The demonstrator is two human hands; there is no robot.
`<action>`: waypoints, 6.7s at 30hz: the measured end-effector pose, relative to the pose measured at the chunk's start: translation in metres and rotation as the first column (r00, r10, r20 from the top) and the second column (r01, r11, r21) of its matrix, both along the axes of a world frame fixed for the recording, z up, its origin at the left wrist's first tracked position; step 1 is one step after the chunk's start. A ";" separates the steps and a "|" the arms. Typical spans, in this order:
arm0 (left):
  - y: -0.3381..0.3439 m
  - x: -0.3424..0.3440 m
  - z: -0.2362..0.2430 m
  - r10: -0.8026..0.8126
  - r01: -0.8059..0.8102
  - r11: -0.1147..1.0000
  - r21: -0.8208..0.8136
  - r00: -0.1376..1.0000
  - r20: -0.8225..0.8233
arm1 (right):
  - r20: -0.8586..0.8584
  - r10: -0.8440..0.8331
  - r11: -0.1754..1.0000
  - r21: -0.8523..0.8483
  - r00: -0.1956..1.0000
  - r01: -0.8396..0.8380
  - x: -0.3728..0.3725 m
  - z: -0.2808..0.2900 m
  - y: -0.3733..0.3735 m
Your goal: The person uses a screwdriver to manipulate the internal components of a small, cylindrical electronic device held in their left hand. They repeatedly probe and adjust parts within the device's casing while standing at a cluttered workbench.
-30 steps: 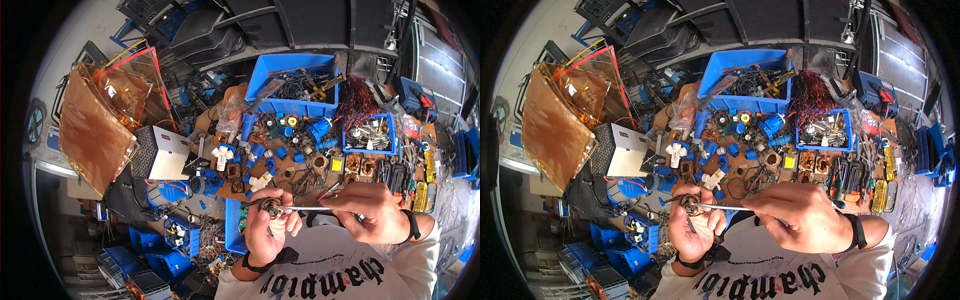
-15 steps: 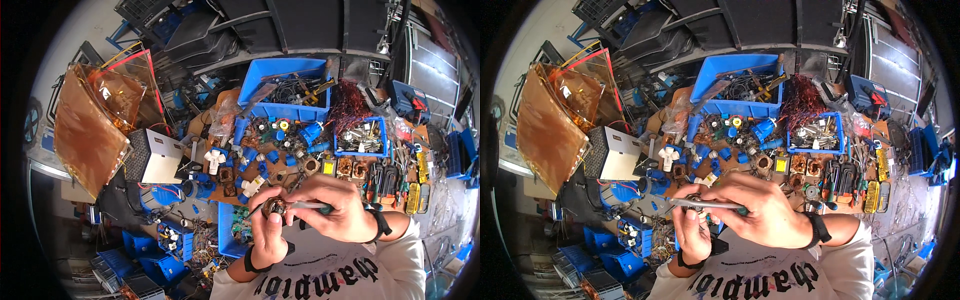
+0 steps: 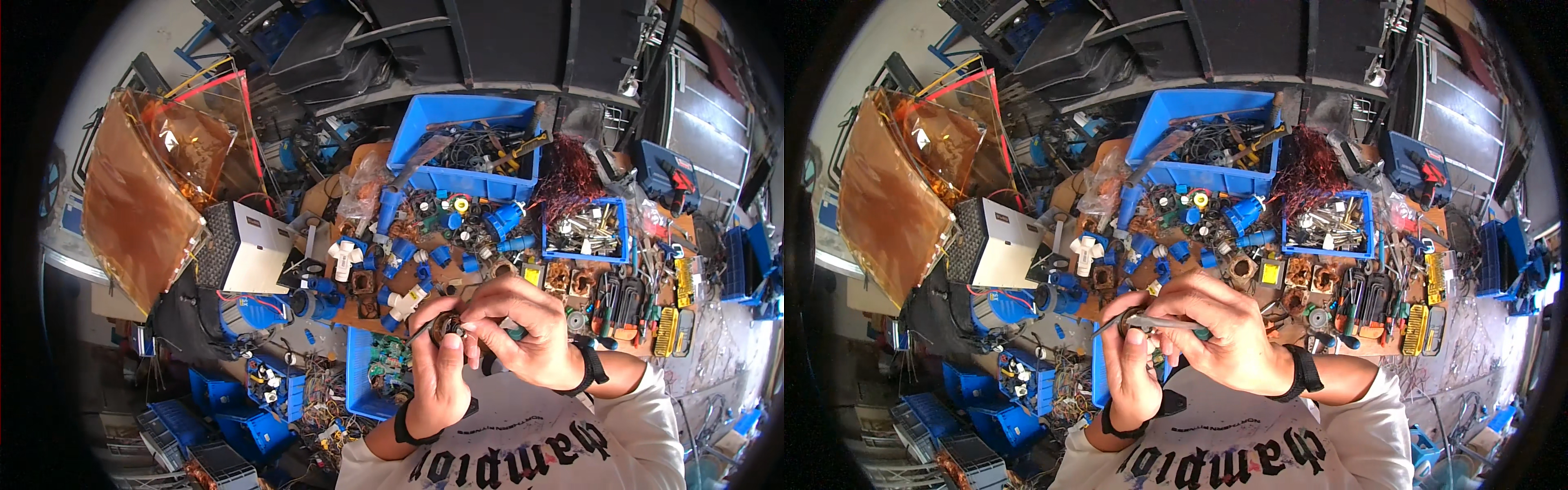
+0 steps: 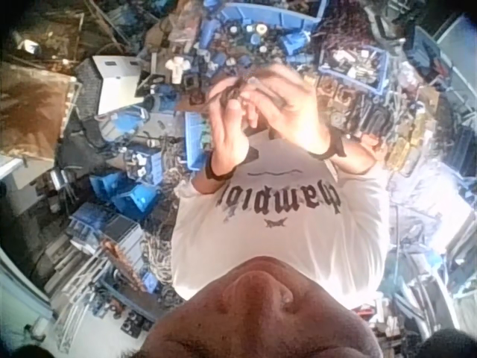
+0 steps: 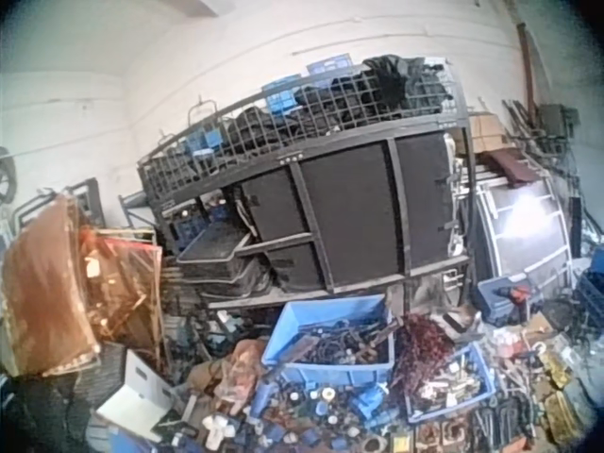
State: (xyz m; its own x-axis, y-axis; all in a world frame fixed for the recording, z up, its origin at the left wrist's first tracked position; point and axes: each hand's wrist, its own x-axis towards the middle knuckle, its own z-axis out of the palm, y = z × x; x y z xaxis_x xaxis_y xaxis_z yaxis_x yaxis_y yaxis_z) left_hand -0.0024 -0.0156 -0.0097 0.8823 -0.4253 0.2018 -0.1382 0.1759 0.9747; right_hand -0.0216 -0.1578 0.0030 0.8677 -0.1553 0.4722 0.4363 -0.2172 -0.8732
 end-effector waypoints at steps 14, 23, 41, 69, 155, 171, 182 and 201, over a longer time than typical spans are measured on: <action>0.003 0.002 0.005 -0.109 0.101 0.993 -0.064 0.984 -0.143 | 0.016 0.112 0.950 -0.294 0.994 -0.102 0.007 -0.004 -0.014; 0.005 0.001 0.014 -0.169 0.124 0.977 -0.171 0.945 -0.281 | 0.014 0.102 0.963 -0.252 0.995 -0.096 -0.001 -0.006 -0.012; 0.007 -0.002 0.022 -0.198 0.140 0.974 -0.178 0.906 -0.374 | 0.095 0.134 0.973 -0.199 0.986 -0.113 0.003 -0.005 -0.018; 0.019 0.009 0.016 -0.308 0.159 0.913 -0.375 0.872 -0.379 | -0.049 0.013 0.999 -0.046 0.999 -0.015 -0.003 -0.002 -0.013; 0.322 0.148 -0.186 0.358 -0.802 0.596 0.041 0.220 -0.907 | -0.654 -0.192 0.972 -0.228 0.732 0.051 0.502 -0.280 0.126; 0.352 0.202 -0.220 0.435 -0.803 0.556 0.214 0.062 -0.898 | -0.767 -0.197 0.977 -0.203 0.611 0.061 0.558 -0.342 0.132; 0.321 0.233 -0.190 0.381 -0.697 0.714 0.070 0.302 -0.874 | -0.684 -0.039 0.999 -0.008 0.729 0.047 0.500 -0.254 0.158; 0.094 0.144 -0.020 -0.045 -0.100 0.924 -0.369 0.930 -0.365 | -0.201 0.265 0.950 0.221 0.943 -0.220 0.154 -0.022 0.087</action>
State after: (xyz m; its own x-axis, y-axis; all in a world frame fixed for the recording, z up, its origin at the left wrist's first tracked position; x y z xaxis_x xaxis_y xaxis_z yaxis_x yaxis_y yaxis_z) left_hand 0.1416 0.0780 -0.0301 0.9344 -0.3561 0.0075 0.1989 0.5391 0.8184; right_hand 0.1319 -0.0708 -0.0194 0.9702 0.0045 0.2422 0.2417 0.0522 -0.9690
